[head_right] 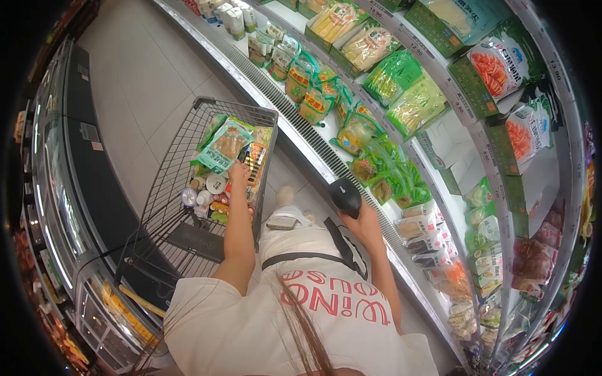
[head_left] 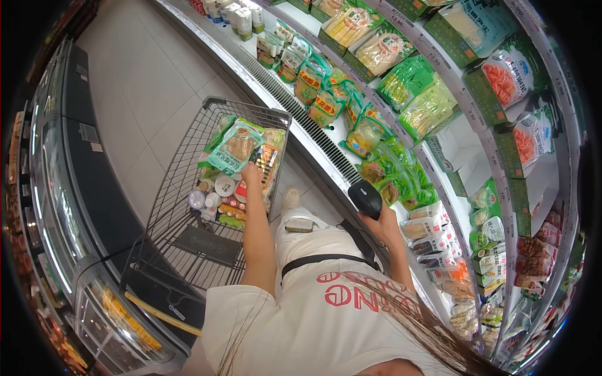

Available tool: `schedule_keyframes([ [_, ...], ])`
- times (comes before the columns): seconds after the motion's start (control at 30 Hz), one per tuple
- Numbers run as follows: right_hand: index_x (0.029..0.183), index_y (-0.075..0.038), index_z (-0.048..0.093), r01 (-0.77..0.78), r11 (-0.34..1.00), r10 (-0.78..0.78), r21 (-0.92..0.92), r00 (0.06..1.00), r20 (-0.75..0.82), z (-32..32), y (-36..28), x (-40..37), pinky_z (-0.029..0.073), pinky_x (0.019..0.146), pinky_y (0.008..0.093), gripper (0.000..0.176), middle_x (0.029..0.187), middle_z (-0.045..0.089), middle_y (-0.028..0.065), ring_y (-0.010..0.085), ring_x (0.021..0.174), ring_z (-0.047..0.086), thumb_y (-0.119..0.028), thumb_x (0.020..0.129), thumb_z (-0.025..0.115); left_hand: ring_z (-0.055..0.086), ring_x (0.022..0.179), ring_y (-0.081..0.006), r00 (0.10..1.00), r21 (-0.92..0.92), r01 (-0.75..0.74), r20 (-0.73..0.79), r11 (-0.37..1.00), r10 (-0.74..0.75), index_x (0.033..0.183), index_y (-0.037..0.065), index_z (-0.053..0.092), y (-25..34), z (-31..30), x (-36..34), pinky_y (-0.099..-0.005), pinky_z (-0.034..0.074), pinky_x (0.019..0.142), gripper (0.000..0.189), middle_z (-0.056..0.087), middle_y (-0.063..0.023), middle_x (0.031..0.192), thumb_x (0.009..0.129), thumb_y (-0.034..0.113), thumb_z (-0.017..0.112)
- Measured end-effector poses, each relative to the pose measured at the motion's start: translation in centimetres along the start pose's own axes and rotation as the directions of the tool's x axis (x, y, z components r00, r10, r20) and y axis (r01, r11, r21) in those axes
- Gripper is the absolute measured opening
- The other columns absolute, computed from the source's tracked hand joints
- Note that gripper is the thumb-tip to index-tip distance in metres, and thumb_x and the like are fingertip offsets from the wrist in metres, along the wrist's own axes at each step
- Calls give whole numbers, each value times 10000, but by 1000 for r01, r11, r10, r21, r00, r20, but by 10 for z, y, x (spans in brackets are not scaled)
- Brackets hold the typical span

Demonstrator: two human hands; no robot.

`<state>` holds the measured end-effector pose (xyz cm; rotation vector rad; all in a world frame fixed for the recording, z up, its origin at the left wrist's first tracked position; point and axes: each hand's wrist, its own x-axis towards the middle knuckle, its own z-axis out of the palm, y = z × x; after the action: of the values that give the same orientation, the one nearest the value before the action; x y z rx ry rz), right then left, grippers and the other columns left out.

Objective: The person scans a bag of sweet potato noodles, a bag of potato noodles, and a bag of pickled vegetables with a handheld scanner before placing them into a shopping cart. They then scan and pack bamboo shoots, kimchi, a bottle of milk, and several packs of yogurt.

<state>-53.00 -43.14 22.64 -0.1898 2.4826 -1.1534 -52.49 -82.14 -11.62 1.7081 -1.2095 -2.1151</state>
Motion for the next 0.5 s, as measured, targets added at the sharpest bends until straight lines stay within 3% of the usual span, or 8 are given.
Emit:
schedule_keyframes([
  [0.03, 1113, -8, 595, -14, 1000, 14, 5, 1000, -8, 1, 8, -4, 494, 810, 377, 429, 926, 689, 213, 336, 891, 678, -184, 750, 741, 507, 1202, -366, 983, 304, -184, 76, 935, 169, 1218, -60, 455, -11, -9, -15, -432, 437, 934, 571, 524, -264, 1252, 953, 443, 516],
  [0.1, 1109, -6, 597, -21, 1000, 22, 20, 1000, -21, 6, 29, -8, 497, 796, 384, 434, 908, 688, 213, 344, 876, 678, -188, 743, 743, 546, 1090, -407, 843, 596, -501, 171, 627, 511, 1093, -45, 497, 11, -2, -132, -442, 442, 846, 587, 579, -262, 1102, 888, 490, 621],
  [0.17, 1102, -5, 598, -21, 1000, 22, 18, 1000, -11, 8, 34, -10, 499, 784, 391, 431, 892, 685, 214, 353, 861, 676, -187, 739, 742, 538, 1086, -430, 747, 719, -604, 359, 345, 559, 1110, -38, 515, 7, -11, -193, -461, 438, 885, 561, 578, -274, 1092, 837, 416, 701],
  [0.23, 1094, -5, 599, -26, 1000, 26, -6, 1000, 3, 6, 26, -13, 500, 774, 397, 421, 879, 682, 217, 363, 848, 673, -181, 737, 737, 547, 1057, -437, 678, 751, -646, 485, 133, 553, 1118, -41, 532, -28, -39, -201, -469, 440, 898, 520, 584, -276, 1089, 812, 331, 728],
  [0.27, 1078, 1, 598, -9, 1000, 9, 25, 1000, 12, 5, 20, -15, 500, 766, 402, 410, 872, 677, 227, 376, 836, 668, -174, 732, 732, 585, 1004, -435, 759, 805, -573, 451, 153, 470, 1177, -22, 532, -54, -57, -178, -481, 465, 861, 478, 616, -267, 1042, 821, 242, 712],
  [0.33, 1069, 12, 589, 5, 1000, -5, 20, 1000, 27, 9, 33, -12, 502, 754, 416, 431, 870, 667, 252, 400, 833, 656, -211, 729, 731, 623, 925, -434, 892, 923, -359, 297, 136, 340, 1226, 9, 529, -37, -45, -200, -493, 485, 800, 438, 654, -249, 963, 838, 156, 670],
  [0.43, 1072, 13, 580, -1, 1000, 2, -18, 997, 83, 12, 43, -14, 502, 743, 435, 460, 855, 657, 269, 422, 830, 648, -256, 730, 730, 641, 881, -432, 842, 899, -436, 390, 45, 372, 1267, 39, 518, -41, -48, -189, -505, 489, 771, 454, 668, -247, 902, 837, 105, 647],
  [0.5, 1075, 11, 582, 36, 999, -37, 4, 995, 89, 18, 53, -11, 507, 746, 433, 464, 840, 660, 261, 416, 828, 653, -264, 733, 731, 641, 872, -434, 805, 846, -528, 470, 73, 362, 1292, 42, 502, -42, -52, -178, -505, 487, 772, 483, 664, -258, 897, 834, 97, 645],
])
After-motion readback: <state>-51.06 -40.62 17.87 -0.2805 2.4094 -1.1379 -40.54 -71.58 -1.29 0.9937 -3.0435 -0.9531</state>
